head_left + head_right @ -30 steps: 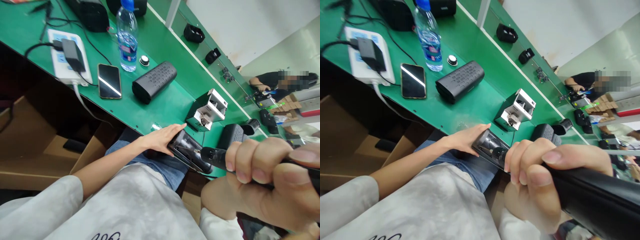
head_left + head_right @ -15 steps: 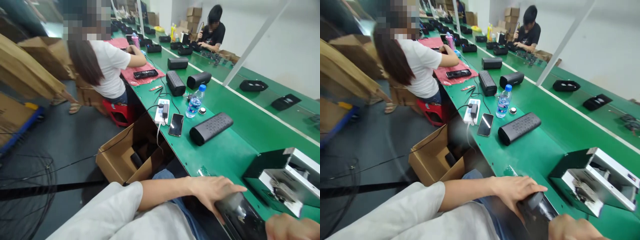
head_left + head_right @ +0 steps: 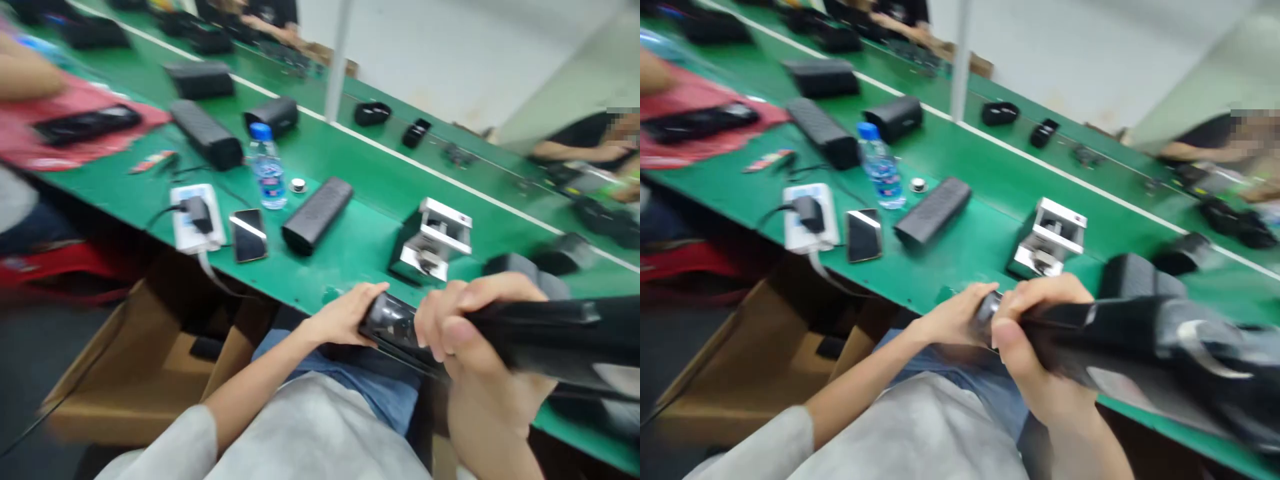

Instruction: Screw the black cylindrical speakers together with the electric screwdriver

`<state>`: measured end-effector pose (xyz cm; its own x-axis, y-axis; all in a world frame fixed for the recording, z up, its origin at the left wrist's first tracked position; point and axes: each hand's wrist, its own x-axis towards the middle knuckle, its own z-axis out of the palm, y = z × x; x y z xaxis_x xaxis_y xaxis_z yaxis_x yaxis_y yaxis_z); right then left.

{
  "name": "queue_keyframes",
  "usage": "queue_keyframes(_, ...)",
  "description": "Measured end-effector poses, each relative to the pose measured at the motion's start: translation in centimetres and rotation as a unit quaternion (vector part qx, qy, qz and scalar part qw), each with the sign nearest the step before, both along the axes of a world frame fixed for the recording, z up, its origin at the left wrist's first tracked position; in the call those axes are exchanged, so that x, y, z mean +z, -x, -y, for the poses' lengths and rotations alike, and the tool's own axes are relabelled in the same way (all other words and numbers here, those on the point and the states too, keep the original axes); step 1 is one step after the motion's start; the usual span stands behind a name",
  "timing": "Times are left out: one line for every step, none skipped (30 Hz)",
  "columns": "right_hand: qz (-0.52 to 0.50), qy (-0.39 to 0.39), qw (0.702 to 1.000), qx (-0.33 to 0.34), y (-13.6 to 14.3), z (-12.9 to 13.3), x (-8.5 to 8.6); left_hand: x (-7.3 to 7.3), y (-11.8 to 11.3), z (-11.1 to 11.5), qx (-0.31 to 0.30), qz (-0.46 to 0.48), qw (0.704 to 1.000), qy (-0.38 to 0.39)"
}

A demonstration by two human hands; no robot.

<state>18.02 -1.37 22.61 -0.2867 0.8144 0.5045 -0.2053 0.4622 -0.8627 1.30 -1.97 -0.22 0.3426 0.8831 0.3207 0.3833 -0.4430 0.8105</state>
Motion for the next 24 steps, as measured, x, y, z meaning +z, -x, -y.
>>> queue_keyframes(-0.017, -0.001, 1.000, -0.007, -0.4, -0.6, 1.3, 0.0, 0.2, -0.1, 0.002, -0.006, 1.000, 0.001)
queue_keyframes(-0.042, -0.012, 0.999, -0.027, -0.9, -1.5, 2.5, 0.1, 0.4, -0.2, -0.001, -0.011, 1.000, 0.002)
queue_keyframes(-0.066, -0.028, 0.995, -0.064, -1.5, -2.5, 3.4, 0.2, 0.6, -0.3, -0.006, -0.017, 1.000, 0.003)
queue_keyframes(-0.088, -0.051, 0.989, -0.109, -2.1, -3.8, 4.2, 0.3, 0.8, -0.4, -0.011, -0.024, 1.000, 0.001)
queue_keyframes(-0.111, -0.081, 0.978, -0.155, -2.7, -5.2, 4.6, 0.5, 0.9, -0.4, -0.015, -0.030, 0.999, 0.000)
queue_keyframes(-0.125, -0.107, 0.968, -0.192, -3.0, -6.7, 4.8, 0.6, 0.9, -0.3, -0.017, -0.035, 0.999, -0.003)
queue_keyframes(-0.138, -0.135, 0.957, -0.217, -3.3, -8.4, 4.7, 0.8, 0.9, -0.3, -0.018, -0.039, 0.999, -0.006)
queue_keyframes(-0.141, -0.158, 0.948, -0.236, -3.4, -10.0, 4.3, 1.0, 0.9, -0.2, -0.018, -0.041, 0.999, -0.008)
queue_keyframes(-0.131, -0.171, 0.945, -0.247, -3.5, -11.7, 3.7, 1.1, 0.9, -0.2, -0.017, -0.043, 0.999, -0.009)
queue_keyframes(-0.110, -0.177, 0.944, -0.256, -3.4, -13.2, 3.1, 1.1, 0.9, -0.2, -0.015, -0.044, 0.999, -0.009)
queue_keyframes(-0.079, -0.173, 0.946, -0.262, -3.4, -14.5, 2.4, 1.1, 0.8, -0.2, -0.014, -0.044, 0.999, -0.009)
queue_keyframes(-0.047, -0.163, 0.949, -0.265, -3.3, -15.6, 1.8, 1.1, 0.8, -0.2, -0.013, -0.045, 0.999, -0.007)
queue_keyframes(-0.018, -0.150, 0.952, -0.268, -3.3, -16.5, 1.3, 1.0, 0.8, -0.2, -0.012, -0.046, 0.999, -0.005)
queue_keyframes(0.004, -0.137, 0.953, -0.270, -3.2, -17.2, 0.9, 1.0, 0.8, -0.2, -0.013, -0.046, 0.999, -0.003)
queue_keyframes(0.017, -0.124, 0.955, -0.270, -3.2, -17.8, 0.6, 0.9, 0.9, -0.3, -0.014, -0.045, 0.999, -0.001)
queue_keyframes(0.026, -0.111, 0.956, -0.269, -3.2, -18.2, 0.3, 0.9, 0.9, -0.3, -0.014, -0.045, 0.999, 0.001)
queue_keyframes(0.027, -0.099, 0.957, -0.271, -3.2, -18.7, 0.2, 0.9, 0.9, -0.3, -0.014, -0.043, 0.999, 0.003)
queue_keyframes(0.027, -0.088, 0.958, -0.273, -3.2, -19.1, 0.1, 0.9, 0.9, -0.3, -0.014, -0.042, 0.999, 0.004)
queue_keyframes(0.028, -0.077, 0.958, -0.274, -3.2, -19.5, 0.0, 0.9, 0.9, -0.3, -0.014, -0.041, 0.999, 0.005)
queue_keyframes(0.029, -0.069, 0.959, -0.274, -3.3, -19.9, 0.0, 0.9, 0.9, -0.3, -0.014, -0.040, 0.999, 0.005)
queue_keyframes(0.028, -0.064, 0.959, -0.274, -3.4, -20.3, -0.1, 1.0, 0.9, -0.3, -0.013, -0.040, 0.999, 0.004)
queue_keyframes(0.026, -0.063, 0.960, -0.272, -3.6, -20.5, -0.2, 1.0, 0.9, -0.3, -0.014, -0.041, 0.999, 0.003)
queue_keyframes(0.023, -0.065, 0.960, -0.270, -3.7, -20.6, -0.2, 1.0, 0.9, -0.4, -0.013, -0.040, 0.999, 0.002)
queue_keyframes(0.022, -0.068, 0.961, -0.267, -3.9, -20.5, -0.3, 1.0, 0.9, -0.4, -0.013, -0.039, 0.999, 0.002)
